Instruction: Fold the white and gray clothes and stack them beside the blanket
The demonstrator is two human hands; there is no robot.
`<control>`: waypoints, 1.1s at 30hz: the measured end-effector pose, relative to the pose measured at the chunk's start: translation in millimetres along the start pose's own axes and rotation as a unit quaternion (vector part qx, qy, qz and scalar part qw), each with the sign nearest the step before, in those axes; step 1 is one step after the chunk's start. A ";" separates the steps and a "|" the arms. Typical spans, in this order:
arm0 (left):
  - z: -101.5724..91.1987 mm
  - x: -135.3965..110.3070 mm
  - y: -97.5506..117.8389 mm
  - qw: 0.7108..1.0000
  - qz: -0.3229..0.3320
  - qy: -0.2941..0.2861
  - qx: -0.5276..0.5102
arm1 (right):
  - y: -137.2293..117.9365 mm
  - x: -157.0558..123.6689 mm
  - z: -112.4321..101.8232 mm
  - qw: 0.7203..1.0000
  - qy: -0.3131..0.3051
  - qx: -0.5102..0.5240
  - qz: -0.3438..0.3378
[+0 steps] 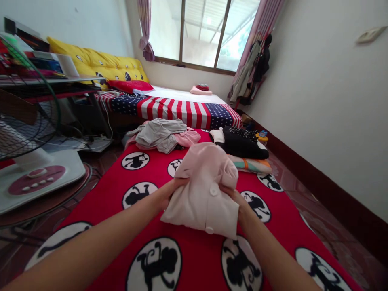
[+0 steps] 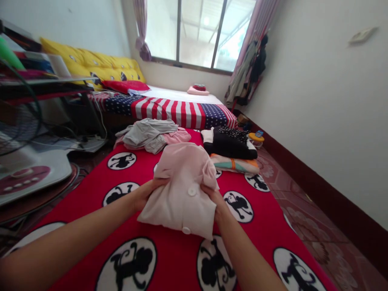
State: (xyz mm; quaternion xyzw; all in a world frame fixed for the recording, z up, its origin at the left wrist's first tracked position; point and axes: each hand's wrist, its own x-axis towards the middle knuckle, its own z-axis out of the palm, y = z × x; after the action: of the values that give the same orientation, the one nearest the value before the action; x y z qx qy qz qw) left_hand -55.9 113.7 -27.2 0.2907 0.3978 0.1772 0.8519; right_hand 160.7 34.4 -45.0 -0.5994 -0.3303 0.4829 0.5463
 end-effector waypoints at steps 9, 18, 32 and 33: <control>-34.2 22.1 -21.4 0.989 -0.049 -0.061 -0.123 | 29.1 17.7 -2.9 0.977 0.040 0.156 0.140; -27.8 22.5 -15.5 0.995 0.080 0.020 -0.054 | 24.3 30.0 -11.5 0.990 0.091 0.110 0.018; -43.0 74.2 -8.5 0.932 0.340 0.101 0.076 | 25.2 -6.9 -6.2 0.845 0.131 -0.376 -0.358; -44.5 73.5 -11.1 0.926 0.356 0.108 0.064 | 29.8 -22.1 3.0 0.821 0.054 -0.431 -0.371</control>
State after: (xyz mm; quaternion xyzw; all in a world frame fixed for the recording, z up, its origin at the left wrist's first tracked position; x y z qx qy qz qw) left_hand -44.3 160.1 -99.4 0.4460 0.3681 0.4738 0.6641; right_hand 147.0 9.5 -69.1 -0.6313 -0.6719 0.0188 0.3868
